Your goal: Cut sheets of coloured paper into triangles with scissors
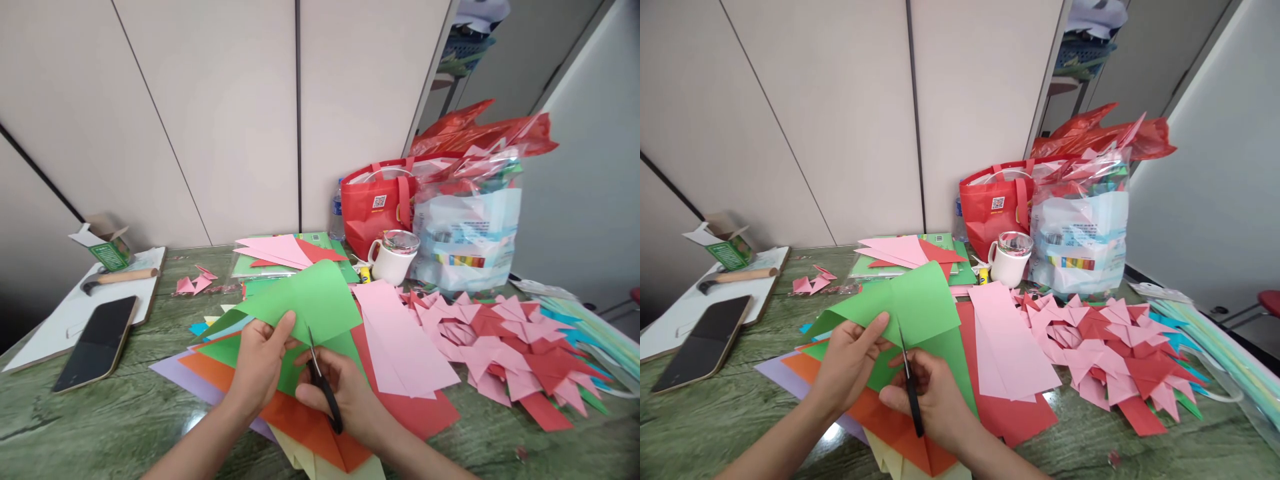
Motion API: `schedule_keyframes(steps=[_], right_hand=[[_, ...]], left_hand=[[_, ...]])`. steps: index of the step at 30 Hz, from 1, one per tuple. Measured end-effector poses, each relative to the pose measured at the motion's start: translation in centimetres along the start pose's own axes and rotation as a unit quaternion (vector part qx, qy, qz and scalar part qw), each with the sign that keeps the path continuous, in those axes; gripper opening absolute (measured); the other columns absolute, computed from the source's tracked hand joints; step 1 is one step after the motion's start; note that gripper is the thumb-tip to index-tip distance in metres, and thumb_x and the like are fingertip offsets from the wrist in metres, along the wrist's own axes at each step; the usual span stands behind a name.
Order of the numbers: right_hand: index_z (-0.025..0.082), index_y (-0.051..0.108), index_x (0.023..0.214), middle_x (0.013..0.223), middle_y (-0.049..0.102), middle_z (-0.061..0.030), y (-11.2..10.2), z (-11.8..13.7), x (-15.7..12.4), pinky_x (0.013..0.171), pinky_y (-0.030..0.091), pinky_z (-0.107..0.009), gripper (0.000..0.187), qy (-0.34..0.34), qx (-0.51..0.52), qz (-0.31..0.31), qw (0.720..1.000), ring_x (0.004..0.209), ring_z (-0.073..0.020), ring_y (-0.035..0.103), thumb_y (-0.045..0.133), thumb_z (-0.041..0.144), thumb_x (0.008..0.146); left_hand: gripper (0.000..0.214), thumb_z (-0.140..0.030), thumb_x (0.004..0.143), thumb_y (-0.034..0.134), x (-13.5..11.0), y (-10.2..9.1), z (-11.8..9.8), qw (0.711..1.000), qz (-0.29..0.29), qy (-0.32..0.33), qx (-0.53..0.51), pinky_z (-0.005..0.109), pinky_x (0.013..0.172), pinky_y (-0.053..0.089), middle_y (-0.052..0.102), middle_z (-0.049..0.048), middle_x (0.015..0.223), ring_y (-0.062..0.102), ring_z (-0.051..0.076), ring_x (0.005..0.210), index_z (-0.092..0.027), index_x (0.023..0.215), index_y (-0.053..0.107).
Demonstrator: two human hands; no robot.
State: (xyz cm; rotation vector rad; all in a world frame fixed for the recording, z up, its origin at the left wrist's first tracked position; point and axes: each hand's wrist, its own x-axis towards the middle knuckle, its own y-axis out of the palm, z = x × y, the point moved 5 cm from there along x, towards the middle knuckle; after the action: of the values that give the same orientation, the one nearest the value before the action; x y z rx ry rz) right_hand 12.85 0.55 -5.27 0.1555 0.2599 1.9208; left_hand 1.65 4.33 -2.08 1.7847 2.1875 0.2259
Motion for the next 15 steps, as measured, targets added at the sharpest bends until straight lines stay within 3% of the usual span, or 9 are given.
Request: schedule_keyframes(steps=[4,15], right_hand=[[0.016,0.056,0.085,0.066,0.050,0.0032,0.03,0.13,-0.01,0.054,0.033,-0.023,0.044,0.002,-0.002,0.003,1.000,0.057,-0.0105,0.043,0.078,0.041,0.056],[0.014,0.057,0.084,0.061,0.047,0.0049,-0.20,-0.04,-0.12,0.050,0.029,-0.021,0.038,0.005,0.001,-0.009,1.000,0.054,-0.0077,0.038,0.078,0.033,0.059]], left_hand=[[0.044,-0.038,0.053,0.077,-0.03,-0.30,0.11,0.999,-0.023,0.014,0.034,0.022,0.046,0.041,0.041,-0.0096,0.039,0.049,0.009,0.041,-0.019,0.048,0.037],[0.040,-0.032,0.052,0.076,-0.39,-0.18,-0.37,0.995,-0.003,0.021,0.094,0.021,0.045,0.040,0.041,-0.0096,0.039,0.053,0.010,0.043,-0.019,0.048,0.039]])
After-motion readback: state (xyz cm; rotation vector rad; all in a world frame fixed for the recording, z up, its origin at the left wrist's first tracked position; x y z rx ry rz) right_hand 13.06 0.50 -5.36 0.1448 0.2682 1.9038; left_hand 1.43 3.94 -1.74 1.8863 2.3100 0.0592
